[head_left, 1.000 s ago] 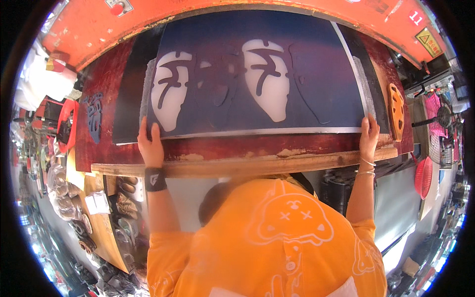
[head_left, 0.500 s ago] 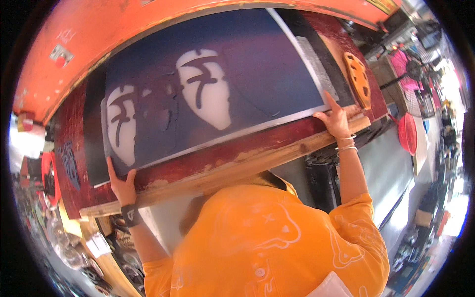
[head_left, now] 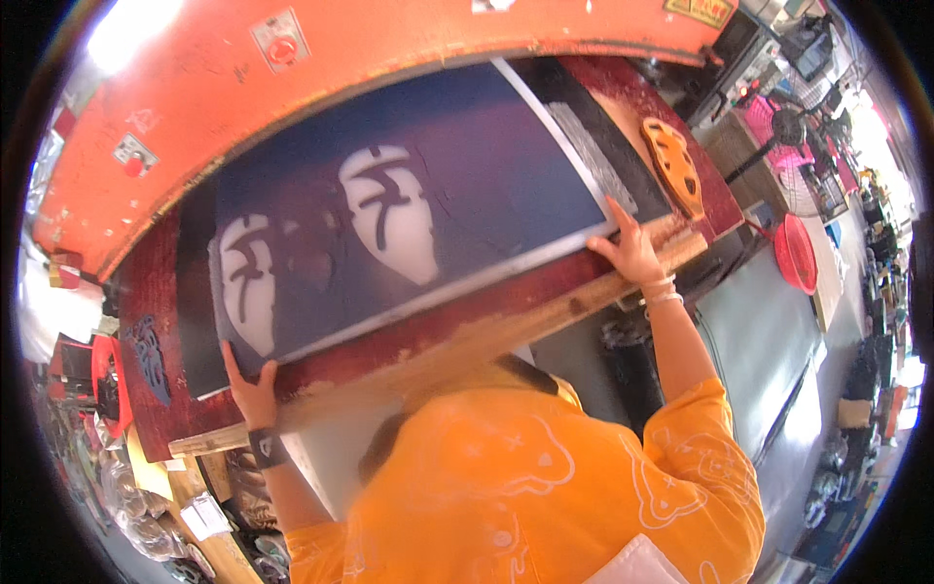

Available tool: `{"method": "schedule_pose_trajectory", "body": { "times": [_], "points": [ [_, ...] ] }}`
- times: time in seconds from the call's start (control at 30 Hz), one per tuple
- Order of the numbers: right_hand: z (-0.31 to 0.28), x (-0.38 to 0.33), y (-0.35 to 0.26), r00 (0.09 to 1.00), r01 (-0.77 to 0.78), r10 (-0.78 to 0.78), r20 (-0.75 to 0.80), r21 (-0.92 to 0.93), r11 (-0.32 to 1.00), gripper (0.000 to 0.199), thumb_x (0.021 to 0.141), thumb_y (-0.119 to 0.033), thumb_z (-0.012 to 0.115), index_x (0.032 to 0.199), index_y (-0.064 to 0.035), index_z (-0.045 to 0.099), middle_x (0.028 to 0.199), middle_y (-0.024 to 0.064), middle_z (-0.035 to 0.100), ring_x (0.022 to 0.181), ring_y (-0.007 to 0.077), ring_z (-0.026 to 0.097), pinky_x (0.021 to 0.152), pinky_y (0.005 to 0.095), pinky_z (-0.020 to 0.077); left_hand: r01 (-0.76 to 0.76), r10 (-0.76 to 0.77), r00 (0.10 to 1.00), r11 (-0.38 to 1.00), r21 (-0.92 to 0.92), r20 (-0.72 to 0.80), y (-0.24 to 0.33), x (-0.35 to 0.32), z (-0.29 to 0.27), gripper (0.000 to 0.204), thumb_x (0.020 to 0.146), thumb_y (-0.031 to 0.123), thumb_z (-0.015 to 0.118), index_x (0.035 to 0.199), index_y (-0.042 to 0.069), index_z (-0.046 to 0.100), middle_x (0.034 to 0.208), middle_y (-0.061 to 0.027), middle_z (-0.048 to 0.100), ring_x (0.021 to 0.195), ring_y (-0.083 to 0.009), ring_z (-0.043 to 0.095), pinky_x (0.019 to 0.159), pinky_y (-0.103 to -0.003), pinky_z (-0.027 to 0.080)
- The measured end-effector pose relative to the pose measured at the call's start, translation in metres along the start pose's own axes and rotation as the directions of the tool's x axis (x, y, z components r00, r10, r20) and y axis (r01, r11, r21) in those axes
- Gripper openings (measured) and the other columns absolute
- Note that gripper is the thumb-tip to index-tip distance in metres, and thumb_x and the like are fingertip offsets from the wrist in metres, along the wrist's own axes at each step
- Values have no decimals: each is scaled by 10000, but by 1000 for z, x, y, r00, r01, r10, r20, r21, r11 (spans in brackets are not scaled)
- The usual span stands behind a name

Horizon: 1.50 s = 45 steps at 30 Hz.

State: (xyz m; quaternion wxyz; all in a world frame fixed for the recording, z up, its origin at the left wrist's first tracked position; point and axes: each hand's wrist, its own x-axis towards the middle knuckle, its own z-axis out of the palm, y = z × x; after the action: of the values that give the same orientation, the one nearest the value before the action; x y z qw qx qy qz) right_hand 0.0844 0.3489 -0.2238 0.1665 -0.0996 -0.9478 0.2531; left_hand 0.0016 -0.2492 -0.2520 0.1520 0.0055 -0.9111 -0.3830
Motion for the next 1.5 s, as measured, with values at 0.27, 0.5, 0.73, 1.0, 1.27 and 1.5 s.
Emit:
{"method": "schedule_pose_trajectory", "body": {
  "times": [0.27,0.5,0.73,1.0,1.27,1.5],
  "points": [
    [20,62,-45,974,139,-163,-160,-151,979,608,764,-322,706,1211,40,511,1197,245,525,1144,401,465,986,462,371,-178,176,983,983,51,43,20,32,13,706,763,242,694,1364,33,387,1337,-250,424,1266,-391,374,1061,-434,283],
    [10,120,-39,986,-130,164,44,-421,898,649,751,-429,688,1192,20,528,1113,282,567,1011,400,581,879,452,466,16,9,999,843,537,-43,30,83,22,625,762,321,685,1285,51,475,1213,-220,523,1099,-383,493,946,-448,380],
    [25,140,-48,971,-174,225,74,-423,889,627,742,-486,678,1079,32,572,1086,292,581,1013,410,579,857,465,466,39,-51,998,912,408,20,29,110,30,571,775,306,689,1250,47,506,900,-159,612,842,-311,597,741,-399,465],
    [-56,85,-68,911,-333,283,301,131,934,380,849,-290,622,1015,51,607,867,145,668,794,219,644,706,326,493,123,-135,943,991,60,304,69,49,-58,486,853,156,576,1288,-17,445,957,-162,622,858,-224,614,748,-350,480],
    [-34,0,-1,948,-293,247,201,246,924,258,862,-201,620,1021,-9,554,708,29,572,651,97,506,601,257,428,128,-145,965,988,91,220,19,14,-36,540,887,151,561,1372,45,347,709,-61,564,640,-142,541,607,-293,453],
    [-4,21,-17,987,-89,48,-155,-265,960,420,862,-277,637,1162,-37,469,681,120,575,621,290,555,614,368,445,136,-134,991,975,173,-22,58,28,-12,340,881,115,534,1214,47,549,813,-190,620,738,-291,614,685,-359,473]
  ]
}}
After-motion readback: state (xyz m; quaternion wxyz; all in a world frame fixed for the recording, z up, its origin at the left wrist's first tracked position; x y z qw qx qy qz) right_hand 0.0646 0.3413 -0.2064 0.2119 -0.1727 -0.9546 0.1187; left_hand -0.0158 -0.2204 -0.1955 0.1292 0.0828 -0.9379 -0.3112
